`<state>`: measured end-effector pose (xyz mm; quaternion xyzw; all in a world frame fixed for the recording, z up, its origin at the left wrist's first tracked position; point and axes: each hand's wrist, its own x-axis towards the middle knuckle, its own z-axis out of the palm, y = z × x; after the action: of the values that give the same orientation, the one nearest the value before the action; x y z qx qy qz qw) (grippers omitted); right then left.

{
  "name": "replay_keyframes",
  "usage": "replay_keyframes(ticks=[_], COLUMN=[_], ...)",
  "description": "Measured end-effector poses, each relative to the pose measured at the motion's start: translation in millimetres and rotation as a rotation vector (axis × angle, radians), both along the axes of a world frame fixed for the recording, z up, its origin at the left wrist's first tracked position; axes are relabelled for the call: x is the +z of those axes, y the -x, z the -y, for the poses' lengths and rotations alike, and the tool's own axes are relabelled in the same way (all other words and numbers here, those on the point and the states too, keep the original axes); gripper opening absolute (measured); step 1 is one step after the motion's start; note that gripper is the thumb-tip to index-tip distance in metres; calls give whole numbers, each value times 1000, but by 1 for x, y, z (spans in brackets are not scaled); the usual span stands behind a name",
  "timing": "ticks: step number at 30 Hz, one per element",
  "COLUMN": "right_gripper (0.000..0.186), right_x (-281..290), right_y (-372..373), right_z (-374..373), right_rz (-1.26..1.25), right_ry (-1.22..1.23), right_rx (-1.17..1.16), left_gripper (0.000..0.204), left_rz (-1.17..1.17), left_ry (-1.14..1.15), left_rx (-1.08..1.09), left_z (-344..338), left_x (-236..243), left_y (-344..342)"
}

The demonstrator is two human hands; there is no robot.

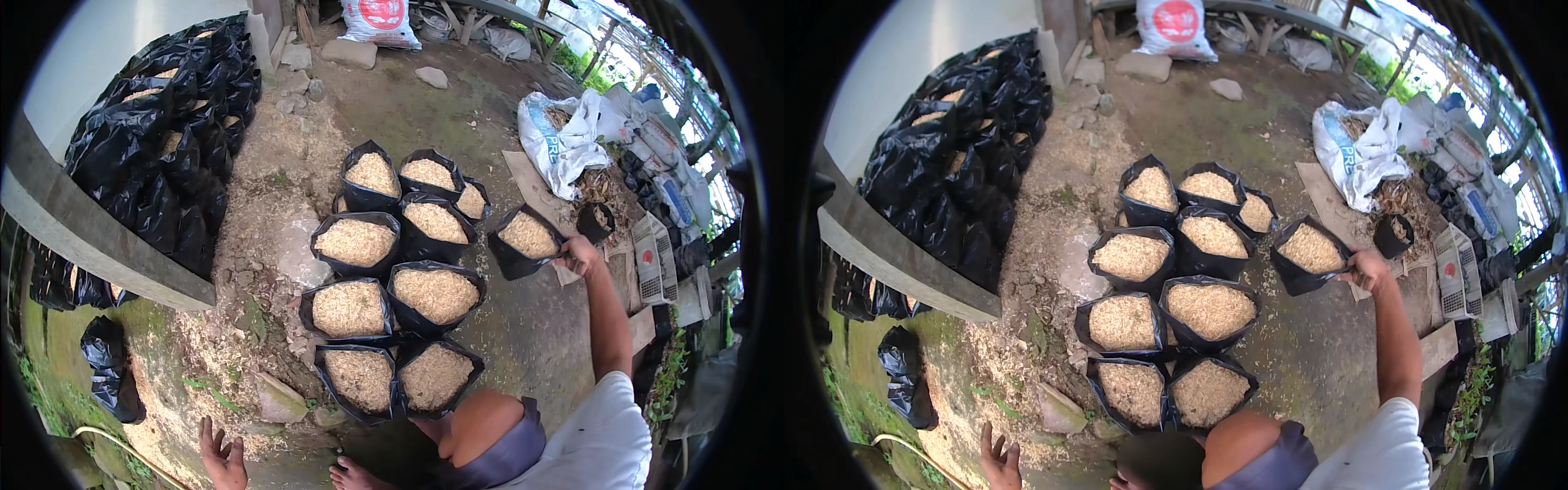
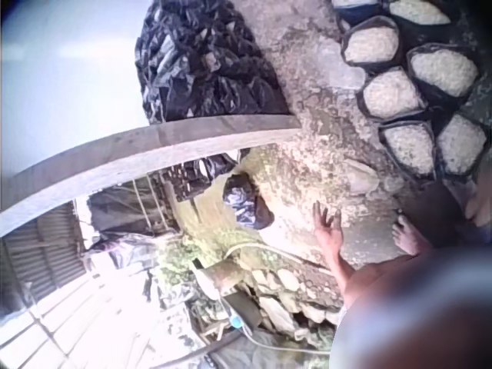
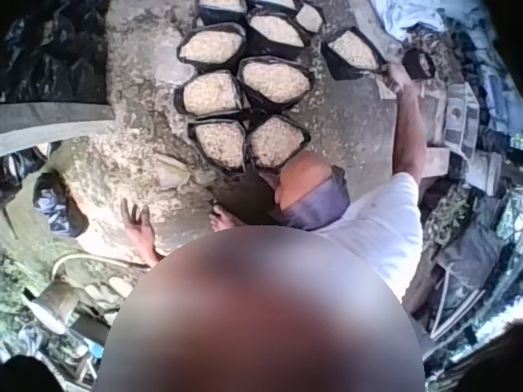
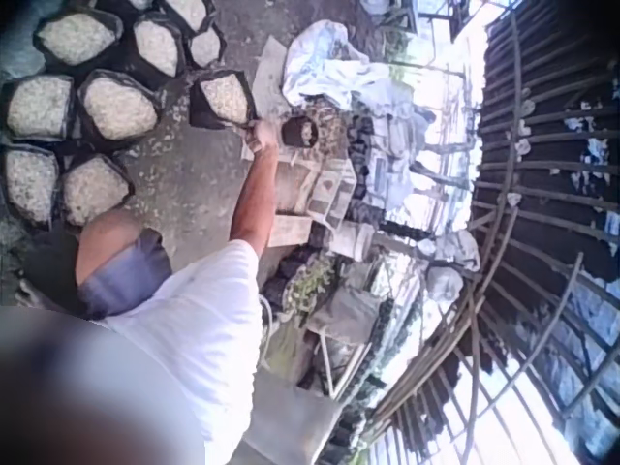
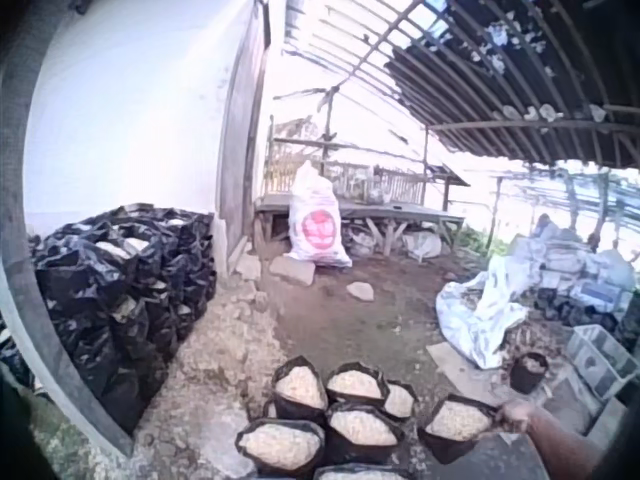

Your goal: The person fills black plastic bags with a granular substrate, then places small green seedlings into the bags and covers the roots with dry leaves. The filled bags are arranged in rows on the ground.

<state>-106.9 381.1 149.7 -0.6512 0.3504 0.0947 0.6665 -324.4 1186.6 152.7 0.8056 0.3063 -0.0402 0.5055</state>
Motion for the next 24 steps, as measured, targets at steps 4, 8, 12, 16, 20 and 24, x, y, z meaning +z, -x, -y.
replay_keyframes(ticks=[4,8,12,16,20,24], right_gripper=[57,57,59,31,25,40], right_x=[-138,-174,-120,-39,58,122], right_y=[-24,-56,-101,-168,-205,-167], right_z=[-47,-88,-62,-80,-179,-323], right_rz=[47,-51,-365,387,819,863], right_ry=[-187,-338,518,957,741,574], right_rx=[-146,54,533,296,456,916], left_gripper=[72,75,72,33,68,79], left_rz=[-40,-116,-155,-85,-118,-187], left_ry=[-144,-332,-488,-590,-604,-587], left_rx=[-145,-322,-282,-290,-285,-186], left_z=[15,30,33,22,-4,-52], left_x=[12,32,52,72,66,15], left_y=[-5,-8,-5,13,29,54])
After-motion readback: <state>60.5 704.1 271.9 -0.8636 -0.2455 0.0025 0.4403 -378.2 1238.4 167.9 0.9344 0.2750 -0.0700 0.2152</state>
